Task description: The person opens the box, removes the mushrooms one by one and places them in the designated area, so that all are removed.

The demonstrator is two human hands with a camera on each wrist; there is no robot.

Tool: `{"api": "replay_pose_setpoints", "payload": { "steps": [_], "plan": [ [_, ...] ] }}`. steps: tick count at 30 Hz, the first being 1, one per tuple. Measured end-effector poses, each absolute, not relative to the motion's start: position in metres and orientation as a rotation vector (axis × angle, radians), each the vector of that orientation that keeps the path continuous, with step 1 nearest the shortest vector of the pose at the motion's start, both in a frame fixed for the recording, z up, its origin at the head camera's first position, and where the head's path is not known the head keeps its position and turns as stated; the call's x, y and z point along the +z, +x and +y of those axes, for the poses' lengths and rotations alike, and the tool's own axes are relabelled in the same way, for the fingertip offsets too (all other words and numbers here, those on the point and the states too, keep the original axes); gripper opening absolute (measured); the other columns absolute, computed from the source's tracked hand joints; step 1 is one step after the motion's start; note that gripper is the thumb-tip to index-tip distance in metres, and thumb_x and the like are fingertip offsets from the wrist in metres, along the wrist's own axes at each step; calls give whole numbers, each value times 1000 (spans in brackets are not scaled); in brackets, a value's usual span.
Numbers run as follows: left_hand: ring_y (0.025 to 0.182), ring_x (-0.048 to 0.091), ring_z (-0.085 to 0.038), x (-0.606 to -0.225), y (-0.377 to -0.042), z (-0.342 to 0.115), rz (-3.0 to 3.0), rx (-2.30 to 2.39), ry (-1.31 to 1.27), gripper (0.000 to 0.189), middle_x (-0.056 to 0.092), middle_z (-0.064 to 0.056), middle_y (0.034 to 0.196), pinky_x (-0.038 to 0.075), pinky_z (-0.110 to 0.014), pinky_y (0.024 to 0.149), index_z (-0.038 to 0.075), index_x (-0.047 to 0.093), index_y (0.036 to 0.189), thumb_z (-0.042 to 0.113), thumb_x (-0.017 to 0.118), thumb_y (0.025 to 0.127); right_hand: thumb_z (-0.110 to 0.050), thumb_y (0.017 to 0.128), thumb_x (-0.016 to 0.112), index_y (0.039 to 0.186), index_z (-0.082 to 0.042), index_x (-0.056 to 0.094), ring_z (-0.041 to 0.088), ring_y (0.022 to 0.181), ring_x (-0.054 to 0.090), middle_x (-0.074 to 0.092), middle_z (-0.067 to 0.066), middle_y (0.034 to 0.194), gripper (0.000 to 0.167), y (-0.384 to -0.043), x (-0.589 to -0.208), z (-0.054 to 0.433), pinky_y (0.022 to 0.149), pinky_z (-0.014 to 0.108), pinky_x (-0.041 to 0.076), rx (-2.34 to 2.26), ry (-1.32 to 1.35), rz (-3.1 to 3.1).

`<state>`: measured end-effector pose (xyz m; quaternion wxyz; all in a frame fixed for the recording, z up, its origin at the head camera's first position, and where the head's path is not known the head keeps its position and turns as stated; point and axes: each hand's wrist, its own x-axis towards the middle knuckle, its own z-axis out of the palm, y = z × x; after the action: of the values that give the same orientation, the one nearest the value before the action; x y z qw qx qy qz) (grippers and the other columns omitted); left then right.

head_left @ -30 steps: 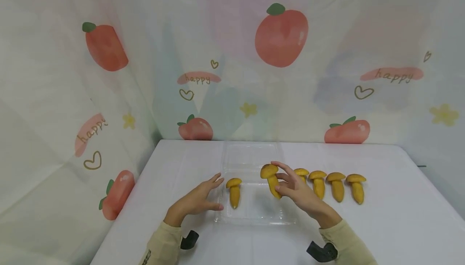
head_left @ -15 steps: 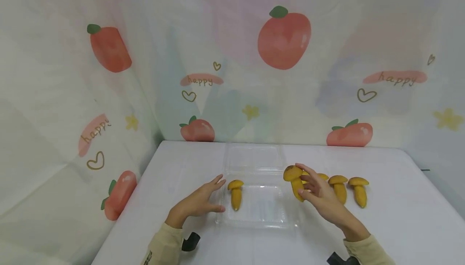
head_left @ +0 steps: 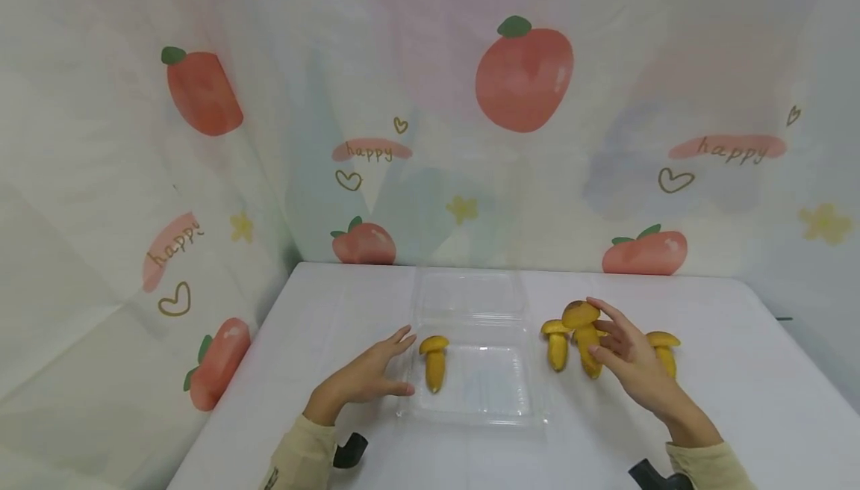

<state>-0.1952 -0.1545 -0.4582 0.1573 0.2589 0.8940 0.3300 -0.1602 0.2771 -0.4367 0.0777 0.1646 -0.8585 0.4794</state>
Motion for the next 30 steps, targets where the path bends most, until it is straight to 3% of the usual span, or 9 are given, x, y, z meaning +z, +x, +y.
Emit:
{"api": "replay_pose_setpoints", "payload": {
  "steps": [13, 21, 23, 26, 28, 30],
  "plan": [
    [155, 22, -42, -458, -195, -156, 2551, 973, 758, 86, 18, -18, 169, 26, -62, 121, 1, 33, 157, 25, 79, 89, -2, 101, 56, 161, -10, 23, -24, 102, 41, 44, 31, 144, 69, -160, -437, 313, 78, 4, 49, 1282, 307, -2653],
    [155, 23, -41, -458, -194, -153, 2549, 957, 771, 86, 19, -18, 169, 27, -62, 121, 1, 33, 157, 25, 79, 89, -2, 101, 51, 162, -12, 22, -24, 95, 39, 44, 40, 139, 68, -163, -447, 341, 71, 1, 45, 1224, 157, -2615],
    [155, 23, -41, -456, -194, -153, 2552, 958, 767, 86, 19, -18, 169, 28, -62, 121, 1, 33, 157, 24, 79, 89, -3, 101, 50, 162, -12, 21, -14, 97, 46, 43, 40, 140, 68, -165, -450, 346, 70, -1, 42, 1207, 90, -2619],
    [154, 24, -42, -454, -193, -153, 2556, 956, 764, 86, 19, -19, 169, 28, -61, 121, 0, 33, 157, 24, 79, 88, -4, 101, 48, 162, -9, 18, 20, 105, 57, 42, 40, 139, 68, -166, -454, 352, 67, 0, 41, 1179, 9, -2649],
    [154, 24, -42, -454, -192, -153, 2553, 957, 758, 86, 19, -19, 169, 28, -61, 121, 1, 33, 157, 24, 79, 88, -4, 102, 47, 162, -7, 15, 43, 108, 52, 41, 41, 140, 68, -165, -456, 355, 66, 0, 40, 1179, -24, -2665],
    [155, 23, -42, -455, -192, -153, 2549, 960, 749, 86, 19, -18, 169, 28, -61, 121, 1, 33, 157, 24, 79, 89, -3, 102, 46, 162, -5, 14, 52, 111, 48, 40, 42, 140, 68, -164, -458, 359, 65, 0, 39, 1185, -41, -2668]
  ]
}}
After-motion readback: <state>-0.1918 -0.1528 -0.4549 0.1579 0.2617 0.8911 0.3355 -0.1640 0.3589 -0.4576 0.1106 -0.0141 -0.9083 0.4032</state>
